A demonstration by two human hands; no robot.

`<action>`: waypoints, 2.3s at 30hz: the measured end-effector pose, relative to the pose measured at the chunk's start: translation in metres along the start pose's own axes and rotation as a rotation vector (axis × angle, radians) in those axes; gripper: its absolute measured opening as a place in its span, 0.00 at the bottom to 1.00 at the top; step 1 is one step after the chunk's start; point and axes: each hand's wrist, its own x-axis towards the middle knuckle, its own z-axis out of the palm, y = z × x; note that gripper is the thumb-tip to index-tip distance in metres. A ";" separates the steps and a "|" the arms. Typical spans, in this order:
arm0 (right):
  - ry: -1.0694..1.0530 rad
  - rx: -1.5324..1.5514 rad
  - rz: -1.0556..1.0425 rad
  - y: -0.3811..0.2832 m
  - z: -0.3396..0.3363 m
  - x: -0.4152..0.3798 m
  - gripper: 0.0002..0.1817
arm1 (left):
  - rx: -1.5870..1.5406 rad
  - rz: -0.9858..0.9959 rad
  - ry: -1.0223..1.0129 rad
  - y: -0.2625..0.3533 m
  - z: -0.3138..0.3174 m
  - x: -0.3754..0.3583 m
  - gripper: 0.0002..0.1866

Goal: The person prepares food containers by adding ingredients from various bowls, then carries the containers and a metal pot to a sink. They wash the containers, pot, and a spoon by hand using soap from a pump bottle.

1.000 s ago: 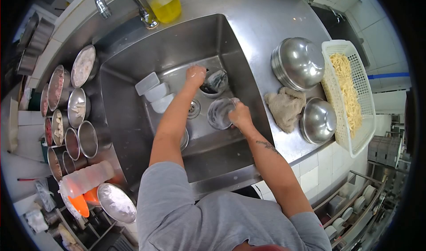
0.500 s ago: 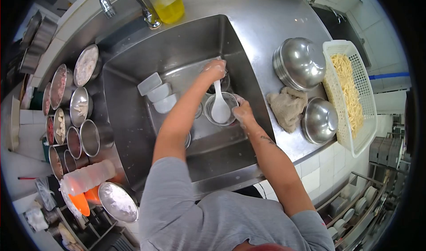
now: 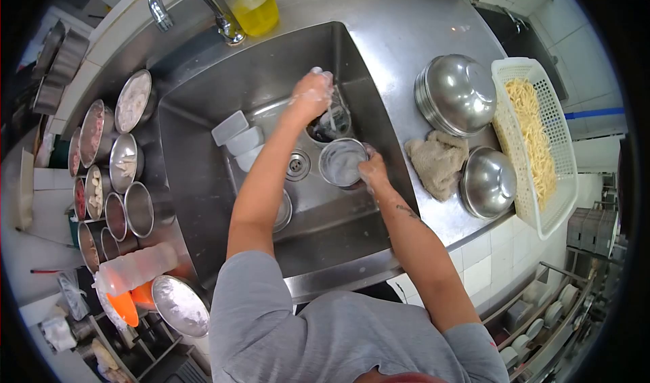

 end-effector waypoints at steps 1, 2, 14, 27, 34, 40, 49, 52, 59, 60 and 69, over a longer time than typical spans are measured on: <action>0.009 0.009 0.014 0.004 0.001 0.002 0.32 | -0.087 0.039 0.026 0.004 -0.017 -0.009 0.07; 0.017 -0.001 0.024 0.010 0.001 0.007 0.32 | -0.082 0.073 -0.082 0.010 -0.023 -0.018 0.08; -0.031 -0.019 -0.100 -0.028 -0.001 -0.022 0.32 | 0.067 -0.609 -0.330 -0.199 0.209 -0.113 0.17; 0.072 0.150 -0.025 -0.033 0.002 -0.025 0.32 | -0.707 -0.997 0.133 -0.148 0.179 -0.116 0.14; 0.114 0.217 -0.284 -0.019 0.004 -0.009 0.33 | 0.043 0.009 -0.158 -0.022 -0.093 -0.092 0.12; -0.086 0.312 -0.427 -0.027 0.006 -0.009 0.32 | -0.233 0.237 -0.256 0.040 -0.036 -0.036 0.12; -0.106 0.396 -0.195 -0.036 0.003 -0.017 0.33 | -0.135 0.114 -0.137 0.002 0.015 -0.029 0.04; -0.128 0.470 -0.162 -0.052 0.000 -0.031 0.34 | -0.141 0.125 0.108 0.025 -0.012 -0.032 0.04; -0.066 0.531 -0.078 -0.073 -0.007 -0.042 0.37 | -0.532 -0.177 0.115 0.017 0.005 -0.039 0.17; -0.047 0.540 -0.079 -0.074 -0.007 -0.043 0.37 | -0.625 -0.426 0.192 -0.014 0.022 -0.036 0.17; 0.000 0.505 -0.141 -0.051 -0.005 -0.024 0.37 | -1.222 -1.114 0.194 -0.120 0.217 -0.058 0.16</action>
